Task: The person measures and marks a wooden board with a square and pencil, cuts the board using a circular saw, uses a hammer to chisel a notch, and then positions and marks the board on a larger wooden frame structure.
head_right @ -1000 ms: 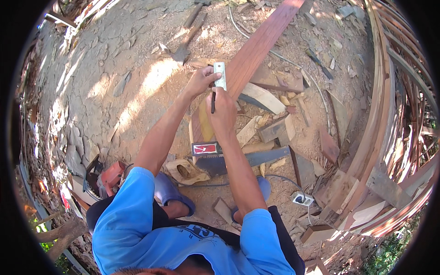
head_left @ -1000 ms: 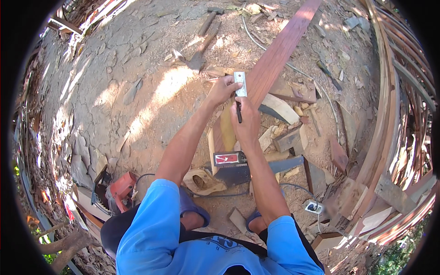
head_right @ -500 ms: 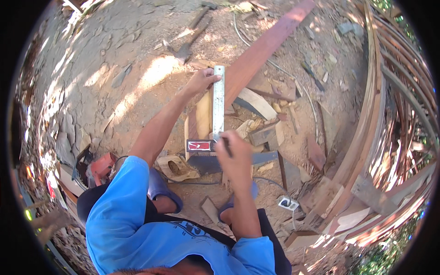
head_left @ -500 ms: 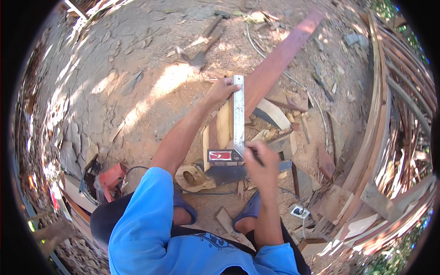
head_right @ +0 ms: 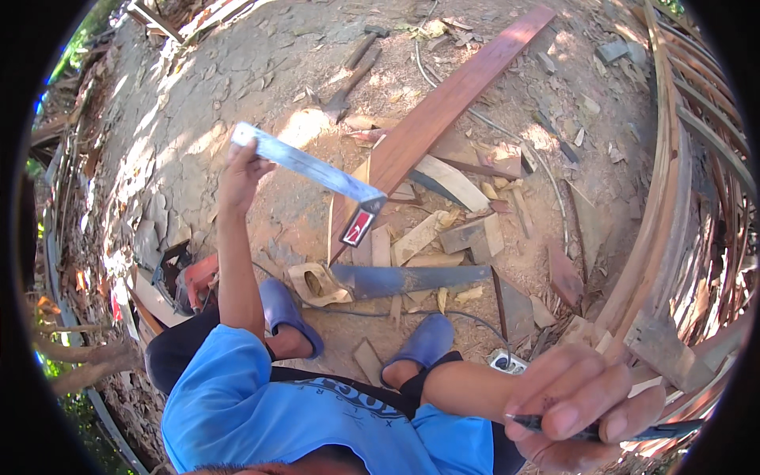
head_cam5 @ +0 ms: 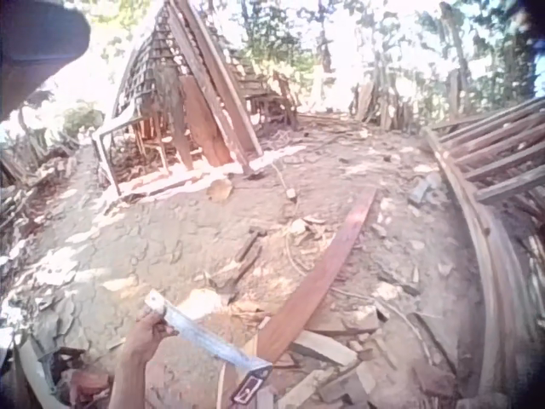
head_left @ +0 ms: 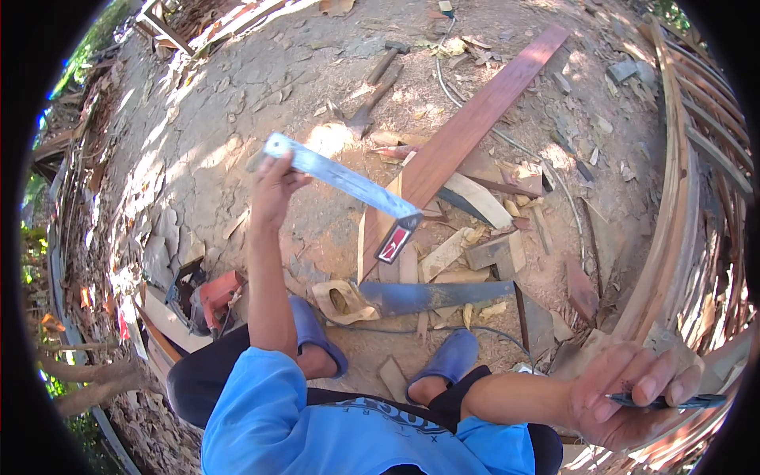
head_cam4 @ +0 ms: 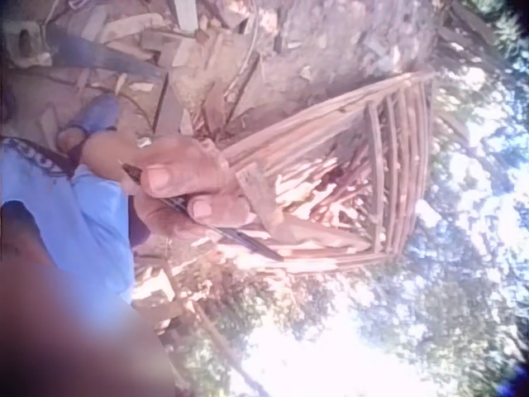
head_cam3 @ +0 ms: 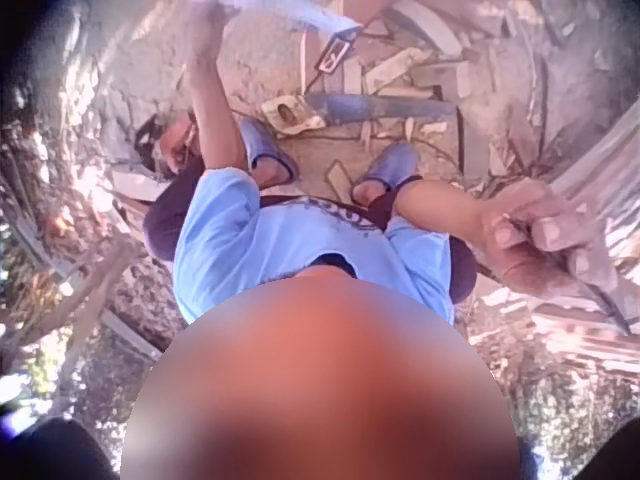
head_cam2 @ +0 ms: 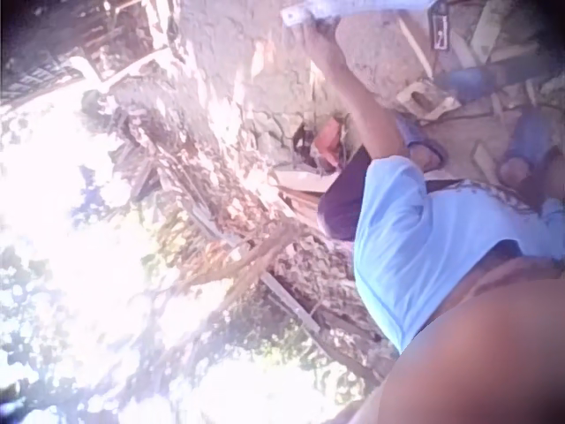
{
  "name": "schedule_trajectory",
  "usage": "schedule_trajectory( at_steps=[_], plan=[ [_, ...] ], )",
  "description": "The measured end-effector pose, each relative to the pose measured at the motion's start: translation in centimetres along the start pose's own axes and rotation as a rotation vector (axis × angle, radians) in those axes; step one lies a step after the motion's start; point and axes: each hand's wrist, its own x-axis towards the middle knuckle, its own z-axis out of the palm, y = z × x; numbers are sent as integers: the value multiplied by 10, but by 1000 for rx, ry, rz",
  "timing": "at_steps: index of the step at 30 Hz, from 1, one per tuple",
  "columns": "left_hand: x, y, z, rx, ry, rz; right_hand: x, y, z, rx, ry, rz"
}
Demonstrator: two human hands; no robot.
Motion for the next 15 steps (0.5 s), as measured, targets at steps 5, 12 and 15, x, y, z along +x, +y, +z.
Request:
schedule_trajectory(
  at_steps=[5,12,15],
  plan=[
    [-6,2,-66,-217,277,142,8,0,-25,16,96,-184],
    [-1,-84,-134,-531,867,156,34,-1,-58,-285,-585,-198],
    [-3,-111,-140,-393,1005,139,38,12,-76,-103,-494,-158]
  ],
)
